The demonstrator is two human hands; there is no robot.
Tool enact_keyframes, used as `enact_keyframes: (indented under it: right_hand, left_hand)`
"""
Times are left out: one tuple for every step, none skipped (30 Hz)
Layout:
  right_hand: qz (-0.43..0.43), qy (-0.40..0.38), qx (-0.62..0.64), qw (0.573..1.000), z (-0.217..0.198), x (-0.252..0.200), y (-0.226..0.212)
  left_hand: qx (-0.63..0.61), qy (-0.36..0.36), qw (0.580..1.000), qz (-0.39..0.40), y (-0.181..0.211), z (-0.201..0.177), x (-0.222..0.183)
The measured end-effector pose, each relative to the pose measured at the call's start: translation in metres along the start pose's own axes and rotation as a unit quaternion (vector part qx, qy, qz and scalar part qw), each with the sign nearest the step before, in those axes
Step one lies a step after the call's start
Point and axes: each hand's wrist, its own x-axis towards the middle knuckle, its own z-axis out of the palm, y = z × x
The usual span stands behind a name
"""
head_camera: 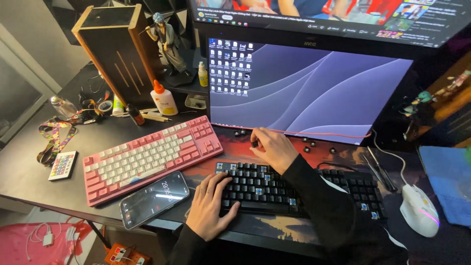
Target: Testing the functionality of mechanical keyboards by typing and pressing individual keys while using a mouse and monitoring a screen.
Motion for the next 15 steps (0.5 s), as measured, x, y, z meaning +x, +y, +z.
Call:
enact_keyframes:
  right_hand:
    - [0.002,0.002,0.0,1.0,-0.003,-0.004,-0.002]
    - [0.008,-0.004,0.002,1.0,-0.007,-0.008,-0.003]
    - [0.014,-0.009,0.004,1.0,-0.011,-0.012,-0.005]
    - [0.016,-0.007,0.004,1.0,-0.015,-0.015,-0.006]
    - [0.012,-0.008,0.009,1.0,-0.018,-0.019,-0.007]
    - [0.009,-0.008,0.014,1.0,-0.022,-0.023,-0.007]
    - [0.012,-0.007,0.013,1.0,-0.027,-0.027,-0.008]
    - [0.013,-0.011,0.017,1.0,-0.033,-0.03,-0.009]
    - [0.015,-0.016,0.022,1.0,-0.038,-0.035,-0.009]
    - [0.018,-0.016,0.021,0.999,-0.044,-0.037,-0.008]
    - [0.038,-0.029,0.031,0.998,-0.049,-0.038,-0.008]
    - [0.059,-0.041,0.041,0.997,-0.055,-0.04,-0.007]
    - [0.062,-0.04,0.041,0.996,-0.058,-0.042,-0.004]
    - [0.082,-0.055,0.05,0.994,-0.06,-0.045,-0.001]
    - [0.101,-0.069,0.059,0.991,-0.063,-0.046,0.003]
  left_hand:
    - [0.0,-0.001,1.0,0.002,0.0,0.0,-0.001]
    - [0.0,-0.006,1.0,-0.001,0.0,0.0,-0.001]
    - [0.001,-0.01,1.0,-0.005,-0.001,0.0,-0.001]
    - [0.0,-0.011,1.0,-0.003,-0.001,0.001,-0.001]
    - [0.002,-0.011,1.0,-0.007,-0.001,0.001,-0.002]
    - [0.004,-0.012,1.0,-0.011,-0.001,0.001,-0.002]
    - [0.002,-0.013,1.0,-0.008,-0.001,0.001,-0.002]
    - [0.004,-0.008,1.0,-0.008,-0.001,0.001,-0.001]
    - [0.004,-0.003,1.0,-0.008,-0.001,0.002,-0.002]
    - [0.002,-0.005,1.0,-0.007,-0.001,0.004,-0.002]
    - [0.006,-0.005,1.0,-0.007,-0.002,0.004,-0.003]
    - [0.009,-0.004,1.0,-0.008,-0.003,0.005,-0.003]
    - [0.009,-0.006,1.0,-0.006,-0.002,0.005,-0.003]
    - [0.012,-0.004,1.0,-0.008,-0.001,0.004,-0.003]
    - [0.016,0.0,1.0,-0.009,0.0,0.004,-0.003]
